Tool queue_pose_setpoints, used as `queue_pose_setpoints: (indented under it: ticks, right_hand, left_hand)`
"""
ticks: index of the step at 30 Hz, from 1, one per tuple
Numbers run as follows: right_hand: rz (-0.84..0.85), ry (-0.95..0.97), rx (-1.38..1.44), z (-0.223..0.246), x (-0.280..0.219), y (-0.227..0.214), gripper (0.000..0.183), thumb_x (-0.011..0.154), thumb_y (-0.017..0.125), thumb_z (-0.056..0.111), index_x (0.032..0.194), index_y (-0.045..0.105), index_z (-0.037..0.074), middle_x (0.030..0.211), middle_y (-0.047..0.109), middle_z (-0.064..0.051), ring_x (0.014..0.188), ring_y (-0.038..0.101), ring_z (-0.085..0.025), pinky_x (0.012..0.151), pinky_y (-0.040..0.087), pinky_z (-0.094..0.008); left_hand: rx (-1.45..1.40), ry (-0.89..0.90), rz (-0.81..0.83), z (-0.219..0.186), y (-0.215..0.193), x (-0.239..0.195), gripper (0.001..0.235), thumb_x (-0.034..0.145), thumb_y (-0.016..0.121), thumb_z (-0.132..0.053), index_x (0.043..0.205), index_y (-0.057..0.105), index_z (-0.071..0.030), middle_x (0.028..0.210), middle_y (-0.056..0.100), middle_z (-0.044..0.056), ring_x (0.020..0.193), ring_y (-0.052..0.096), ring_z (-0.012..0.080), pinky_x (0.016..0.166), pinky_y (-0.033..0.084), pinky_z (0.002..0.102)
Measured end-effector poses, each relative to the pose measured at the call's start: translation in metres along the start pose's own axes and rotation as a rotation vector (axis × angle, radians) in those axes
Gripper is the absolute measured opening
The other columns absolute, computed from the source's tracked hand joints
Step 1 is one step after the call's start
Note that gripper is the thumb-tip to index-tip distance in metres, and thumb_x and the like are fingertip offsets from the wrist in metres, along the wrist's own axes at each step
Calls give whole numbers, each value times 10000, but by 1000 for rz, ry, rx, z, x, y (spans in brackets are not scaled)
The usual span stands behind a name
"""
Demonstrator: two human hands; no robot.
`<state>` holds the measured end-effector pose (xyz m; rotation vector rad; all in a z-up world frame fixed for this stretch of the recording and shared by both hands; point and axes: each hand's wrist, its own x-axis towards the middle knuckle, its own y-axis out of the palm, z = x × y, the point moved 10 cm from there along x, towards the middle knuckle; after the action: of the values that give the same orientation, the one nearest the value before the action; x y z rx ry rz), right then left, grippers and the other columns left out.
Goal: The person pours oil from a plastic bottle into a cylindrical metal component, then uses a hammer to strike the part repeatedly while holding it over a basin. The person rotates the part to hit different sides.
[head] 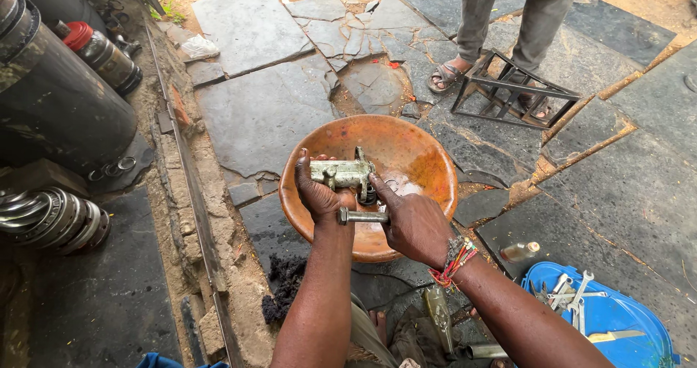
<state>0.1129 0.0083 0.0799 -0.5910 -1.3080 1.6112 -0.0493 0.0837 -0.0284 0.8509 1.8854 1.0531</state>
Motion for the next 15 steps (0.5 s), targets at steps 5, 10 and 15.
queue_pose_setpoints:
  ticks: [5, 10, 15]
  right_hand:
    - [22, -9, -41, 6, 3, -4, 819, 767, 670, 83, 1540, 405, 133, 648, 649, -210, 591, 630, -424, 571, 478, -559]
    - [65, 0, -21, 20, 5, -11, 822, 774, 672, 103, 1545, 394, 164, 653, 665, -212, 603, 648, -420, 582, 491, -557]
    - [106, -33, -15, 36, 13, -7, 829, 772, 658, 93, 1553, 395, 190, 665, 670, -206, 618, 655, -419, 577, 494, -563]
  left_hand:
    - [-30, -44, 2, 0, 2, 0, 331, 817, 805, -327, 924, 614, -78, 840, 618, 59, 819, 645, 210, 768, 578, 444]
    - [-26, -58, -43, 1, 0, -7, 273, 797, 803, -286, 911, 626, -112, 839, 639, 46, 833, 658, 208, 786, 602, 426]
    - [-58, 20, 86, 2, 13, -1, 258, 842, 807, -257, 888, 610, -97, 829, 637, 69, 805, 644, 214, 741, 578, 409]
